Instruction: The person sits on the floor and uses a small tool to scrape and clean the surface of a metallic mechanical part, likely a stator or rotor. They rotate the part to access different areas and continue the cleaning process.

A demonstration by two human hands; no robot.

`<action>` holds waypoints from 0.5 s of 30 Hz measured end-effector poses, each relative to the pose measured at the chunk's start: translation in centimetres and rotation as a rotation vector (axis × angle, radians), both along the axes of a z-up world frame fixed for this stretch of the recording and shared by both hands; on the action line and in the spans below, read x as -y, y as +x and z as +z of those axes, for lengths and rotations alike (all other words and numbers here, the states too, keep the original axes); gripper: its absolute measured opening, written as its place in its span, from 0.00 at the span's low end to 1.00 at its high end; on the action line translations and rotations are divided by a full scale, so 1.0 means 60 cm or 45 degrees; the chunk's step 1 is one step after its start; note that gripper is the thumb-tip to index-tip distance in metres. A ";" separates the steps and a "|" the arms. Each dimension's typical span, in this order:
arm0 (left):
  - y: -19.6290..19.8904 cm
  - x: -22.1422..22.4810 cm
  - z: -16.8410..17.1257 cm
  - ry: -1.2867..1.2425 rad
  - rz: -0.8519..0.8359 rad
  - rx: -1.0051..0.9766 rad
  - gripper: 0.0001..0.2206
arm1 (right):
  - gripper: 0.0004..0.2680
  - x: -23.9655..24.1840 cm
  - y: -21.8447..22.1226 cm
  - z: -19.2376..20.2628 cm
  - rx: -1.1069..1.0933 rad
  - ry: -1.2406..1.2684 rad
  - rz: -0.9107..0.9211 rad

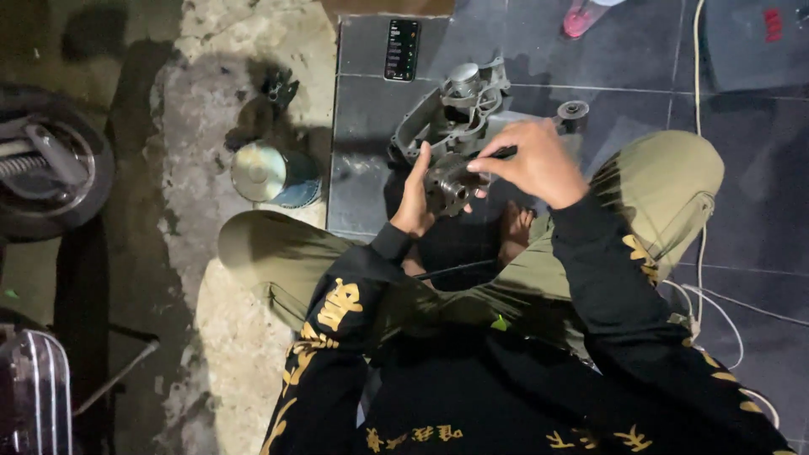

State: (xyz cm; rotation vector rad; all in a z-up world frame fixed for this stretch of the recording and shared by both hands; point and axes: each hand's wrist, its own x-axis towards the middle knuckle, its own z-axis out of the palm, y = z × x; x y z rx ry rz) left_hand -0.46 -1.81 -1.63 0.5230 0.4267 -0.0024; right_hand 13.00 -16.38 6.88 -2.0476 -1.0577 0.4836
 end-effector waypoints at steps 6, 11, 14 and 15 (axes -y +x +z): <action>0.002 0.006 -0.020 -0.036 -0.033 -0.038 0.35 | 0.05 0.005 0.009 -0.005 -0.076 0.064 0.038; -0.003 0.004 -0.017 -0.084 -0.037 -0.043 0.29 | 0.03 -0.009 -0.003 -0.006 -0.109 0.009 0.048; 0.001 -0.001 -0.007 -0.082 -0.061 -0.041 0.27 | 0.03 -0.001 0.010 -0.001 -0.130 0.037 0.066; 0.000 0.000 0.000 -0.110 -0.070 -0.039 0.26 | 0.05 0.008 0.018 -0.002 -0.049 0.064 0.052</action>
